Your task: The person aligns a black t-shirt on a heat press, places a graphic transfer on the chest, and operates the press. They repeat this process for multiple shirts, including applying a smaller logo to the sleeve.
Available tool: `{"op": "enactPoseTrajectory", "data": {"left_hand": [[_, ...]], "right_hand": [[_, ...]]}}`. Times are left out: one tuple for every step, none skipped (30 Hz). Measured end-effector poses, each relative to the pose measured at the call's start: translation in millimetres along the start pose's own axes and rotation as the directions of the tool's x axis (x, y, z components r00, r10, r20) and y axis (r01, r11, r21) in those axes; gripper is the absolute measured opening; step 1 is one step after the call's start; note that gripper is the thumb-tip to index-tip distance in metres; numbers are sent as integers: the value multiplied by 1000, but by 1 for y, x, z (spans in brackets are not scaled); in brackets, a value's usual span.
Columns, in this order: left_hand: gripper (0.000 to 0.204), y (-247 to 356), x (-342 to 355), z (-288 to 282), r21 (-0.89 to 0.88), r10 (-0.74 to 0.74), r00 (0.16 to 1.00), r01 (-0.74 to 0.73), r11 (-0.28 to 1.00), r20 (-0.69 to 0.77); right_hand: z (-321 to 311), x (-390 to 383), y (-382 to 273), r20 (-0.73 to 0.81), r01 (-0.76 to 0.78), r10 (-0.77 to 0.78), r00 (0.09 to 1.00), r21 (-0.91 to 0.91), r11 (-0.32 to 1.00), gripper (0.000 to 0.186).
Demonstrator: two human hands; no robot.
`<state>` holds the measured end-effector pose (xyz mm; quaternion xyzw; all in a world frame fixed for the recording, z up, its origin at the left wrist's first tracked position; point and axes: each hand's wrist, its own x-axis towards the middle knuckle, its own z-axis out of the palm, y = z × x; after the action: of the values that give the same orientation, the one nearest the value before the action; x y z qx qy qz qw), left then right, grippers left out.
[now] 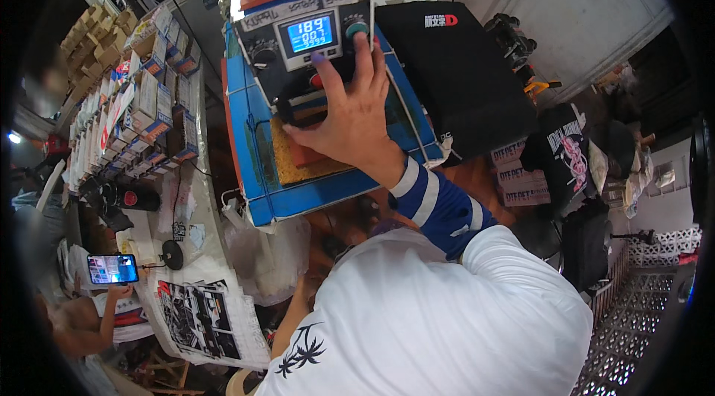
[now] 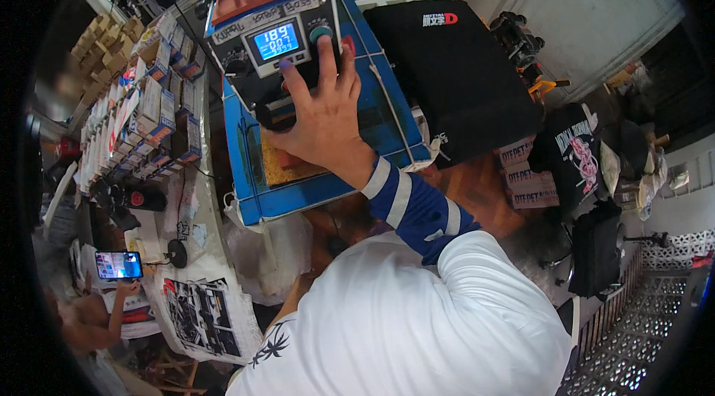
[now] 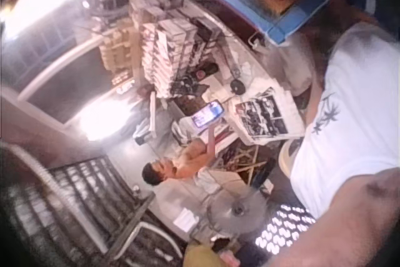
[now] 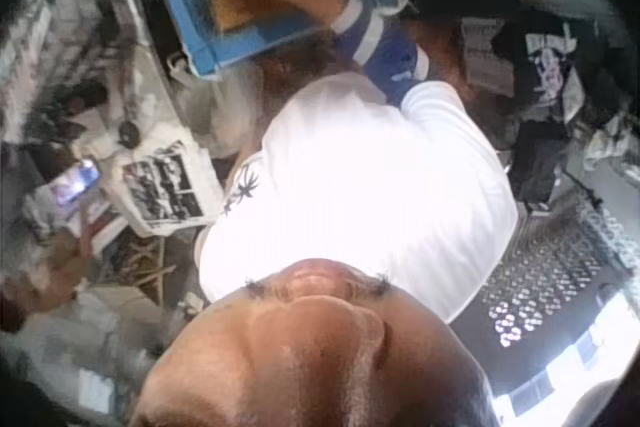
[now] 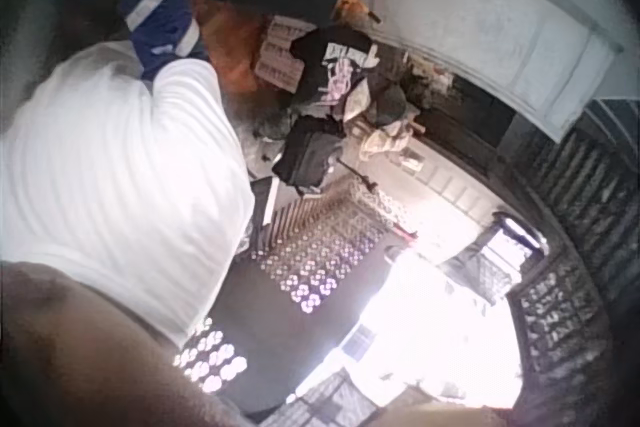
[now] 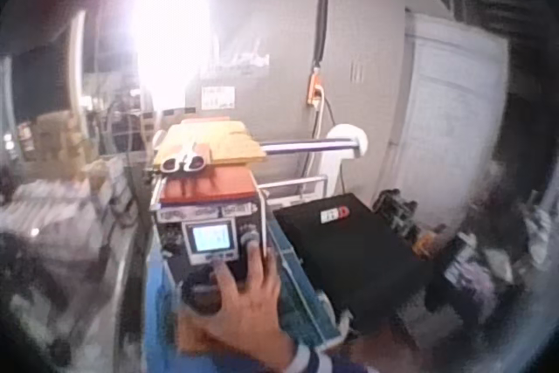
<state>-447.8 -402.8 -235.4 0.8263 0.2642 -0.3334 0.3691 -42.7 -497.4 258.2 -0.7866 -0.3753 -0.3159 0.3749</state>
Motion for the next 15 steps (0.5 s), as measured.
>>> {"op": "enactPoseTrajectory", "data": {"left_hand": [[37, 17, -3, 2, -90, -31, 999, 32, 995, 13], [37, 30, -10, 1, -172, -71, 997, 68, 983, -10], [36, 41, -14, -1, -228, -92, 995, 81, 970, -38], [36, 57, -12, -12, -247, -92, 995, 79, 966, -41], [35, 69, -14, -12, -290, -106, 992, 81, 954, -70], [35, 84, -12, -11, -316, -102, 990, 68, 946, -93], [35, 100, -9, -10, -325, -84, 990, 43, 945, -113], [34, 119, -6, -8, -308, -58, 989, 14, 951, -134], [34, 135, -4, -1, -277, 27, 991, -62, 959, -128], [34, 160, 11, 3, -147, 138, 980, -159, 976, -144], [35, 188, 26, 7, -13, 252, 955, -257, 966, -156], [35, 222, 35, 10, -5, 309, 936, -314, 949, -169], [36, 272, 48, 7, -57, 346, 919, -362, 930, -188], [37, 329, 56, 5, -338, 296, 937, -343, 876, -184], [38, 388, 57, 1, -708, 224, 967, -240, 664, -118]], "right_hand": [[-9, -3, 13, 26, 50, -51, 998, 59, 997, 85], [-23, -8, 34, 28, 16, -21, 999, 180, 984, 75], [-34, -17, 66, 36, -12, 1, 999, 309, 951, 66], [-57, -32, 111, -18, -54, 60, 998, 221, 974, 38], [-73, -50, 140, 193, -521, 496, 847, 112, 846, 19], [-92, -64, 178, 227, -602, 622, 749, -156, 783, 31], [-107, -92, 215, 363, -402, 574, 734, -449, 798, 37], [-117, -114, 243, 458, -373, 696, 552, -611, 698, 43], [-124, -125, 248, 532, -313, 681, 503, -622, 718, 48], [-131, -137, 251, 591, -278, 672, 447, -622, 732, 50], [-132, -154, 262, 654, -191, 576, 490, -565, 803, 49], [-131, -157, 271, 647, -178, 466, 603, -460, 870, 47], [-132, -160, 281, 622, -152, 354, 698, -355, 922, 46], [-139, -170, 291, 593, -113, 245, 767, -251, 961, 44], [-146, -170, 306, 628, -104, 172, 759, -143, 984, 39]]}}
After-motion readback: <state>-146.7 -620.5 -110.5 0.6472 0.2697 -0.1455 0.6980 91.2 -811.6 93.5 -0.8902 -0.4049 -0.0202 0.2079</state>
